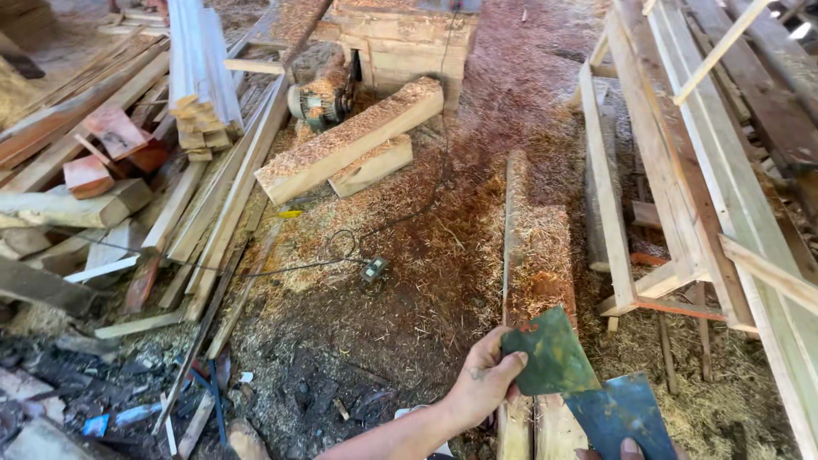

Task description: The person uses a putty knife to scrape and smooth a wooden frame, then mixes a filler paste with a scraper and applies it into gaps between wooden planks. The person repeatedly scoops filler from a can and spreads it along the joints.

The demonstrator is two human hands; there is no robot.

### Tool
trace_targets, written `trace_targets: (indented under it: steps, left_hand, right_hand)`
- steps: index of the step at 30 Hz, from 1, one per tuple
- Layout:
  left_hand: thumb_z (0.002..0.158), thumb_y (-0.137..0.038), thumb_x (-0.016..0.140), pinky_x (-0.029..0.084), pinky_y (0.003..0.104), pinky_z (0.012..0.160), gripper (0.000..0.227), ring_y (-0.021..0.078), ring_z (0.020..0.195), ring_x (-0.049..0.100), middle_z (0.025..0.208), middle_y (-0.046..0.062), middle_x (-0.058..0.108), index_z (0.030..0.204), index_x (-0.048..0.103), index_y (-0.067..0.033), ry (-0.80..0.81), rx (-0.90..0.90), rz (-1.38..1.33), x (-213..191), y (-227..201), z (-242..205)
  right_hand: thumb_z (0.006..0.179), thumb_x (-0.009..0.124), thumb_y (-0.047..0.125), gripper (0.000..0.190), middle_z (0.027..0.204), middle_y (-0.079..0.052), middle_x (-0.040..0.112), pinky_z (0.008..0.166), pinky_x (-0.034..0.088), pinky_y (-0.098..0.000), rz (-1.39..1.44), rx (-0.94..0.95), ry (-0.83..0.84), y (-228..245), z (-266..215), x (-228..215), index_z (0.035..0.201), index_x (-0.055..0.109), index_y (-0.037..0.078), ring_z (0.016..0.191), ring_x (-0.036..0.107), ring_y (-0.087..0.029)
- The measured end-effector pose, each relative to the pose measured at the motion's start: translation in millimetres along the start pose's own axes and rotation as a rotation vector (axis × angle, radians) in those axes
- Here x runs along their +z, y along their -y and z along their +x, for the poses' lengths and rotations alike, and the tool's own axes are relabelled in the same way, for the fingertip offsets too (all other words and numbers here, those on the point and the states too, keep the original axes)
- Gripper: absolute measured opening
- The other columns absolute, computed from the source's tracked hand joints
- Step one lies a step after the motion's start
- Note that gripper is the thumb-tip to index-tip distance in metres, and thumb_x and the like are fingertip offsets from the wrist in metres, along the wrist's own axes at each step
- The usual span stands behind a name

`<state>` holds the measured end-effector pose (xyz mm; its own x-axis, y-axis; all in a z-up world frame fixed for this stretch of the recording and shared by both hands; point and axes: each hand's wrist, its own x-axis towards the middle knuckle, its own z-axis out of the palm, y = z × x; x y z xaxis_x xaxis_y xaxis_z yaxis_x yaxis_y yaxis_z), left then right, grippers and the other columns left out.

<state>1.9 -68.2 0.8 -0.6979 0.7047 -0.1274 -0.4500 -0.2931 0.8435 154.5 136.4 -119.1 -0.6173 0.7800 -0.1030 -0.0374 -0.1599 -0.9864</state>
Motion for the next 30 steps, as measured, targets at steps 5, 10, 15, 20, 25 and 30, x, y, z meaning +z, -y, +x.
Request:
trace_targets:
  steps: [5, 10, 15, 20, 25, 30]
  left_hand:
    - [0.104, -0.008, 0.053, 0.038, 0.021, 0.041, 0.01, 0.0031, 0.047, 0.049, 0.077, -0.002, 0.062, 0.111, 0.059, -0.0075, -0.105, 0.033, -0.022, -3, -11, -5]
    - [0.104, -0.01, 0.053, 0.035, 0.021, 0.039, 0.008, 0.0052, 0.043, 0.048, 0.07, 0.0, 0.06, 0.108, 0.058, -0.0047, -0.098, -0.013, 0.012, -14, -22, -13]
    - [0.102, -0.009, 0.054, 0.04, 0.023, 0.04, 0.009, 0.0064, 0.044, 0.049, 0.074, -0.001, 0.062, 0.108, 0.058, -0.004, -0.052, -0.056, -0.028, -10, -26, -8]
    - [0.1, -0.01, 0.053, 0.04, 0.023, 0.037, 0.014, 0.0062, 0.042, 0.05, 0.07, 0.002, 0.061, 0.112, 0.06, -0.0066, 0.018, -0.042, 0.029, -8, -25, -4]
    - [0.105, -0.009, 0.055, 0.045, 0.023, 0.043, 0.01, 0.0024, 0.051, 0.048, 0.079, 0.0, 0.061, 0.113, 0.057, -0.0036, 0.03, -0.013, 0.015, -9, -22, -3]
    - [0.104, -0.006, 0.058, 0.042, 0.02, 0.046, 0.017, 0.0021, 0.059, 0.053, 0.088, -0.002, 0.064, 0.121, 0.06, -0.0076, -0.05, 0.006, 0.013, -11, -17, -7]
  right_hand:
    - [0.098, 0.056, 0.001, 0.038, 0.109, -0.027, 0.07, 0.042, 0.053, -0.0347, -0.023, 0.002, 0.096, 24, -4, -6, 0.134, 0.045, -0.004, 0.068, 0.074, -0.037]
    - [0.096, 0.055, 0.001, 0.041, 0.108, -0.027, 0.07, 0.042, 0.053, -0.0356, 0.043, 0.001, -0.158, 45, -73, 7, 0.135, 0.044, -0.003, 0.066, 0.074, -0.039]
    - [0.099, 0.05, -0.002, 0.033, 0.118, -0.025, 0.067, 0.063, 0.067, -0.0482, 0.118, -0.13, -0.294, 68, -91, 35, 0.13, 0.043, -0.007, 0.095, 0.074, -0.039]
    - [0.096, 0.053, -0.005, 0.031, 0.117, -0.021, 0.065, 0.065, 0.066, -0.0496, 0.182, -0.186, -0.287, 98, -99, 51, 0.127, 0.049, -0.006, 0.097, 0.07, -0.032]
    - [0.101, 0.052, -0.005, 0.026, 0.114, -0.015, 0.066, 0.073, 0.067, -0.0432, 0.003, -0.259, -0.182, 107, -106, 64, 0.128, 0.051, -0.007, 0.096, 0.068, -0.02]
    - [0.106, 0.054, 0.001, 0.027, 0.121, -0.015, 0.065, 0.08, 0.066, -0.042, -0.146, -0.312, -0.094, 110, -101, 62, 0.132, 0.052, -0.006, 0.102, 0.069, -0.023]
